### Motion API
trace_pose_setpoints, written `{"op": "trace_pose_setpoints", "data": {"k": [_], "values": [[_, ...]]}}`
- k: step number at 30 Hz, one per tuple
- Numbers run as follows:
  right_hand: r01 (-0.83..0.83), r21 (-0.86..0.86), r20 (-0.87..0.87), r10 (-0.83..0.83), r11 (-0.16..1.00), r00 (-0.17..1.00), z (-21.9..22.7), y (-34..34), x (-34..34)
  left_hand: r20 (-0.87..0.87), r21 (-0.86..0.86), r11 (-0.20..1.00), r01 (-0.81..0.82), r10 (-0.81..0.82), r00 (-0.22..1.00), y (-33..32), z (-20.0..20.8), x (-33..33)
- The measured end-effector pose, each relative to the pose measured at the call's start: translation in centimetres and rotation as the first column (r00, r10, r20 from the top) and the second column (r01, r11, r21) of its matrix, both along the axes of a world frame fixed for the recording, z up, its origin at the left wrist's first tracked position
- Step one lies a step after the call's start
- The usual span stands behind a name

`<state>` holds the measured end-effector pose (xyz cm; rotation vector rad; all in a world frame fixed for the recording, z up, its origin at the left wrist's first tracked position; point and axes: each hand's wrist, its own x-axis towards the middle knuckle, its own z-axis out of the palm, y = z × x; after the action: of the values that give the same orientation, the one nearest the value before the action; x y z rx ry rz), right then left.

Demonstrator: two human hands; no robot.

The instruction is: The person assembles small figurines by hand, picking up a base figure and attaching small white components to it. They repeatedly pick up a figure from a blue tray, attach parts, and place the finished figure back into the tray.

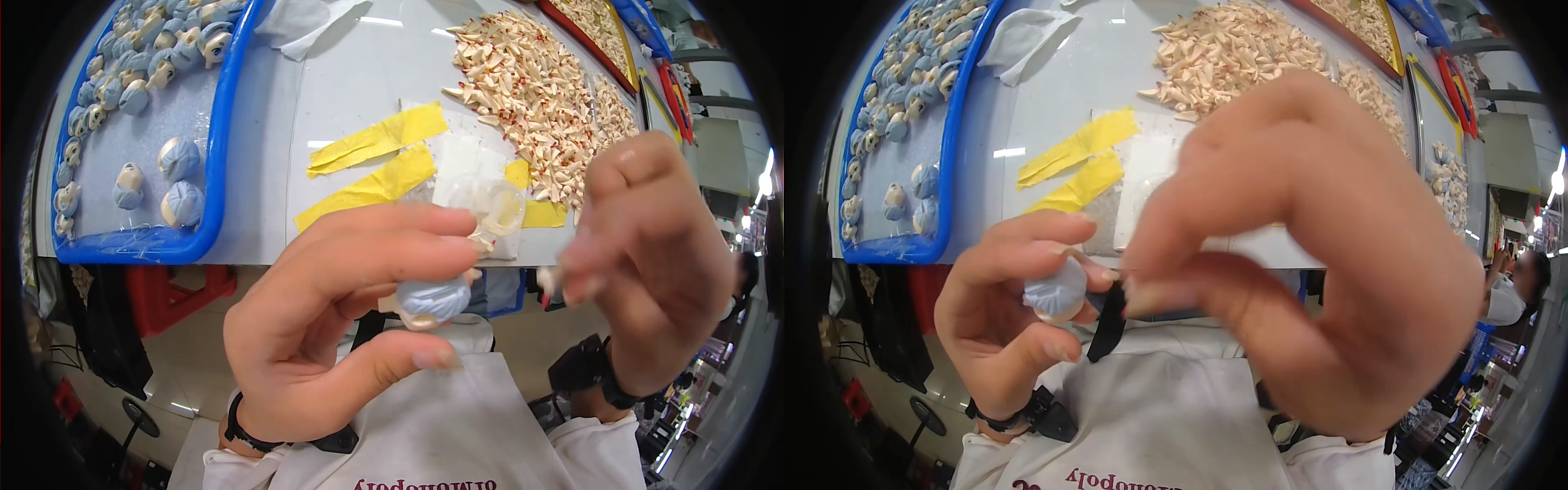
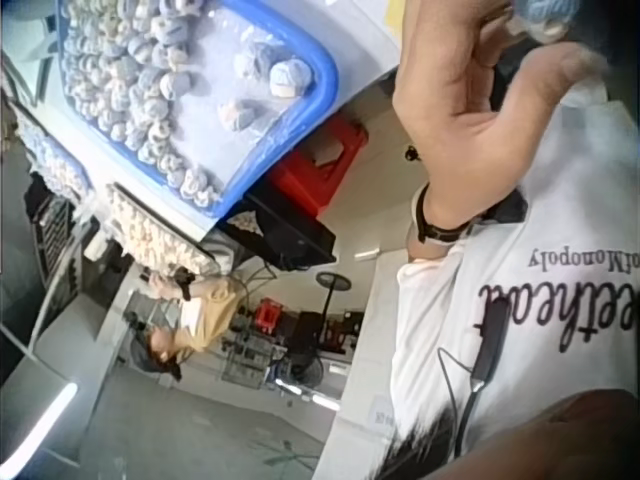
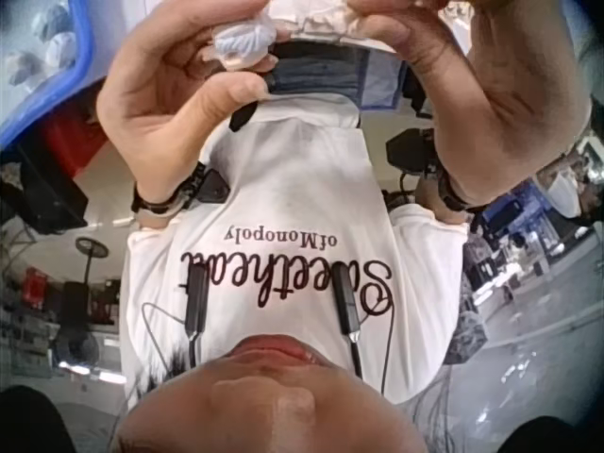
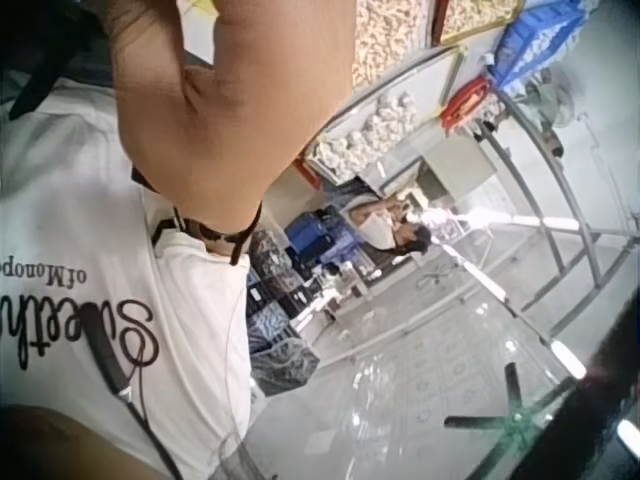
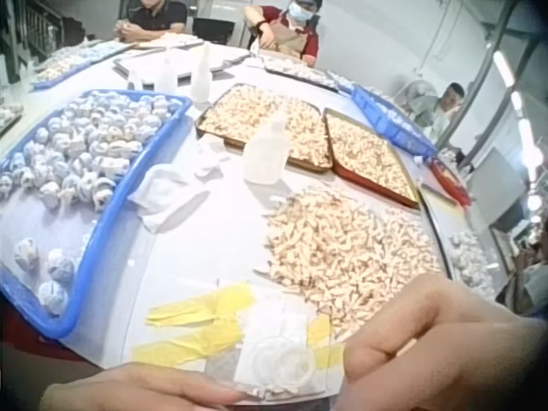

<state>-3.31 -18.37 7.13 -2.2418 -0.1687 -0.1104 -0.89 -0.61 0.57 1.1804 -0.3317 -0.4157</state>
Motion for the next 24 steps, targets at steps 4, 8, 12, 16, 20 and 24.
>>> {"op": "trace_pose_setpoints", "data": {"k": [4, 8, 12, 16, 20, 24], "values": [[-0.096, 0.150, 0.167, 0.071, 0.984, 0.983, -3.0, -0.1, -1.5, 0.330, 0.055, 0.994, 0.099, -0.112, 0.937, 0.6, -1.3, 1.0], [-0.011, 0.277, 0.116, -0.022, 0.961, 0.993, -4.1, 0.1, -3.1, 0.345, 0.086, 0.994, 0.063, -0.089, 0.935, 0.4, -1.0, 0.6], [-0.055, 0.318, 0.083, 0.030, 0.946, 0.996, -3.5, 0.8, -2.0, 0.319, 0.101, 0.995, 0.027, -0.058, 0.946, 0.1, -0.7, 0.3], [-0.101, 0.215, 0.104, 0.080, 0.971, 0.991, -3.4, 0.6, -1.7, 0.409, 0.127, 0.992, 0.014, -0.066, 0.910, -0.2, -1.0, 0.5], [-0.079, 0.064, 0.235, 0.062, 0.995, 0.970, -3.3, 1.5, -1.7, 0.517, 0.193, 0.980, -0.042, -0.065, 0.853, 0.3, -0.5, 0.3], [-0.061, -0.027, 0.305, 0.066, 0.998, 0.950, -3.8, 1.5, -1.7, 0.607, 0.216, 0.967, -0.137, -0.023, 0.794, 0.0, -0.8, 0.2]]}}
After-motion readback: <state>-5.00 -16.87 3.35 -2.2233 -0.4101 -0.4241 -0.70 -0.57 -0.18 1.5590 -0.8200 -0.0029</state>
